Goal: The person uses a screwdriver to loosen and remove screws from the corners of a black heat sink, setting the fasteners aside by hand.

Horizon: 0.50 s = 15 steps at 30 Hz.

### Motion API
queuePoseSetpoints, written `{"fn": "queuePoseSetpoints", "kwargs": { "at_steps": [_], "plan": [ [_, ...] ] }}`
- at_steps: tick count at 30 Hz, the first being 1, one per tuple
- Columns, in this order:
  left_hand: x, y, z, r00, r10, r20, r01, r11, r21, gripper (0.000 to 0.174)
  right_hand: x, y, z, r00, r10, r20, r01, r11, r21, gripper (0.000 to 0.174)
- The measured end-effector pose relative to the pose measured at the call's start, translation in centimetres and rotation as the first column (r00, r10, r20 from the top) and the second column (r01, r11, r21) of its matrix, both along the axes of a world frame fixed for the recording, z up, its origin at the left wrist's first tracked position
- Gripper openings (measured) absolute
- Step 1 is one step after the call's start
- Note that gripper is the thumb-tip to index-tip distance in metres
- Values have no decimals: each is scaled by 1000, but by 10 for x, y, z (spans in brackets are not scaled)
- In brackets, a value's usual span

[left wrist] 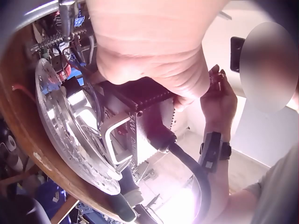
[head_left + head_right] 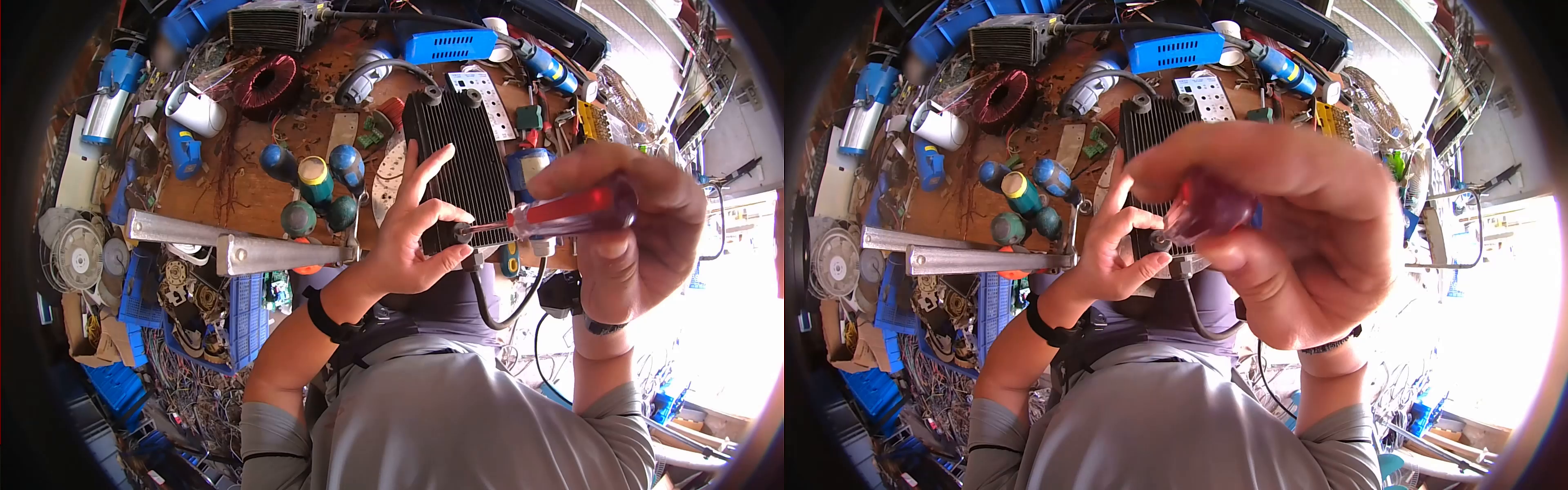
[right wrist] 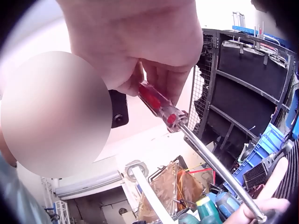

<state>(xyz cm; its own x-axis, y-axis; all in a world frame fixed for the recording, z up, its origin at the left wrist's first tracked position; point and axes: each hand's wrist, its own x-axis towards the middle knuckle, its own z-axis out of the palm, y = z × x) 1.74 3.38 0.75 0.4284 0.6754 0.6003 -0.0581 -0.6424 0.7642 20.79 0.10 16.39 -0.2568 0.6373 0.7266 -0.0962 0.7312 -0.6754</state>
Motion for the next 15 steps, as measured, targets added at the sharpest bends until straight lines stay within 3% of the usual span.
{"fn": "queuePoseSetpoints", "kwargs": {
  "at_steps": [4,6,11,13,14,15],
  "plan": [
    [0,2,2,1000,3,-25,-2,999,52,28,4,10,0,999,-21,46,17,995,94,48],
    [-1,2,4,999,10,-52,-7,998,58,27,11,14,0,992,-37,121,9,975,223,47],
    [0,-2,1,999,8,-36,-8,1000,10,27,5,2,2,987,-98,124,78,984,161,44],
    [1,-2,1,1000,9,-1,-9,999,-35,26,-4,-3,3,997,-57,-52,54,997,-61,46],
    [2,-1,1,1000,10,1,-10,1000,-4,26,5,3,7,992,-20,125,14,999,48,46],
    [2,0,2,1000,10,3,-10,1000,26,25,6,10,6,992,-19,126,13,999,48,46]
  ]
}}
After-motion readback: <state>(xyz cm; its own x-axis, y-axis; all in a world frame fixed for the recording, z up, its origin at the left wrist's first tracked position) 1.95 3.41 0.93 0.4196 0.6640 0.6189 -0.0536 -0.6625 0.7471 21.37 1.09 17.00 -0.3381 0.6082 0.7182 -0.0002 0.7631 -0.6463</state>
